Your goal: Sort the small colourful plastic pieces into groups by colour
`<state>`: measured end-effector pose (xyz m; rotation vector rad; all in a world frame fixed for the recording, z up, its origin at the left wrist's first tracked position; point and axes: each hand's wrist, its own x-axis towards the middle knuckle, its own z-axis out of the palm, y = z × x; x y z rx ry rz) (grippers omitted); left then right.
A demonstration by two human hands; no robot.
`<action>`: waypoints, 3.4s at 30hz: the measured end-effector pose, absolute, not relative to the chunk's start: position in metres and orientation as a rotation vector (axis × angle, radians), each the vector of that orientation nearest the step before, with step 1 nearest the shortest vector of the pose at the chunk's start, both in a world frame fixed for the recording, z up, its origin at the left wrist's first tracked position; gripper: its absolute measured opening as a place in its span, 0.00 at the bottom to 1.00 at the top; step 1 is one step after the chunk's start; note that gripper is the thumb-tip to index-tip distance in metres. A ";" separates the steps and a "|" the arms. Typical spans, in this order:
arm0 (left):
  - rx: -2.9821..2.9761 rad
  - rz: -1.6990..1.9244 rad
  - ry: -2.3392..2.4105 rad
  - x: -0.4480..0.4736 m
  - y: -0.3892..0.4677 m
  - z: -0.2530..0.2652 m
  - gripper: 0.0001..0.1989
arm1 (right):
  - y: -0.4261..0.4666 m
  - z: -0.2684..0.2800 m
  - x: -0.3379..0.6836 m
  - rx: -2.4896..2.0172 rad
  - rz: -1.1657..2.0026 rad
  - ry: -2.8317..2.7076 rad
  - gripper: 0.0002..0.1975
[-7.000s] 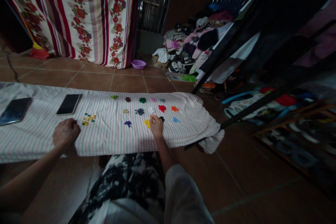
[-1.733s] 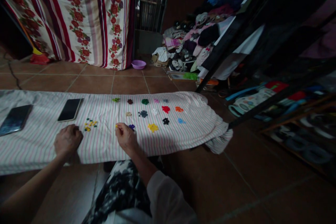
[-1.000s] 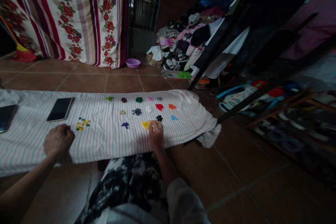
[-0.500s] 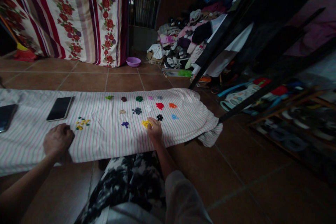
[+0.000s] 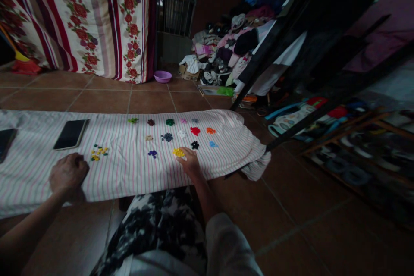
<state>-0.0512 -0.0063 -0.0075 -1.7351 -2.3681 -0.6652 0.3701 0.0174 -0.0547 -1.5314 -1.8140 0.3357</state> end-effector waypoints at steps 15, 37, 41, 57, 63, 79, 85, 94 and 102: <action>-1.710 -0.681 -2.350 -0.055 -0.004 -0.015 0.10 | 0.026 -0.056 0.368 -1.459 0.440 -1.755 0.16; -1.698 -0.654 -2.341 -0.057 -0.001 -0.022 0.09 | 0.002 -0.016 0.277 -1.240 0.285 -1.703 0.15; -1.679 -0.686 -2.357 -0.056 -0.003 -0.022 0.10 | -0.001 -0.022 0.228 -1.127 0.459 -1.908 0.15; -1.613 -0.670 -2.332 -0.053 0.000 -0.025 0.15 | 0.069 -0.026 0.099 -1.157 0.454 -2.323 0.19; -1.610 -0.712 -2.354 -0.055 0.001 -0.028 0.15 | 0.077 -0.033 0.092 -1.242 0.458 -2.240 0.11; -1.610 -0.699 -2.379 -0.050 -0.004 -0.015 0.16 | 0.057 -0.028 0.102 -1.334 0.393 -2.148 0.09; -1.588 -0.684 -2.410 -0.045 -0.007 -0.005 0.13 | 0.035 -0.025 0.118 -1.343 0.458 -2.109 0.10; -1.650 -0.683 -2.421 -0.045 -0.008 -0.001 0.10 | -0.010 -0.033 0.161 -1.054 0.482 -2.089 0.10; -1.670 -0.621 -2.438 -0.045 -0.009 0.001 0.11 | -0.019 -0.027 0.232 -1.213 0.436 -1.847 0.10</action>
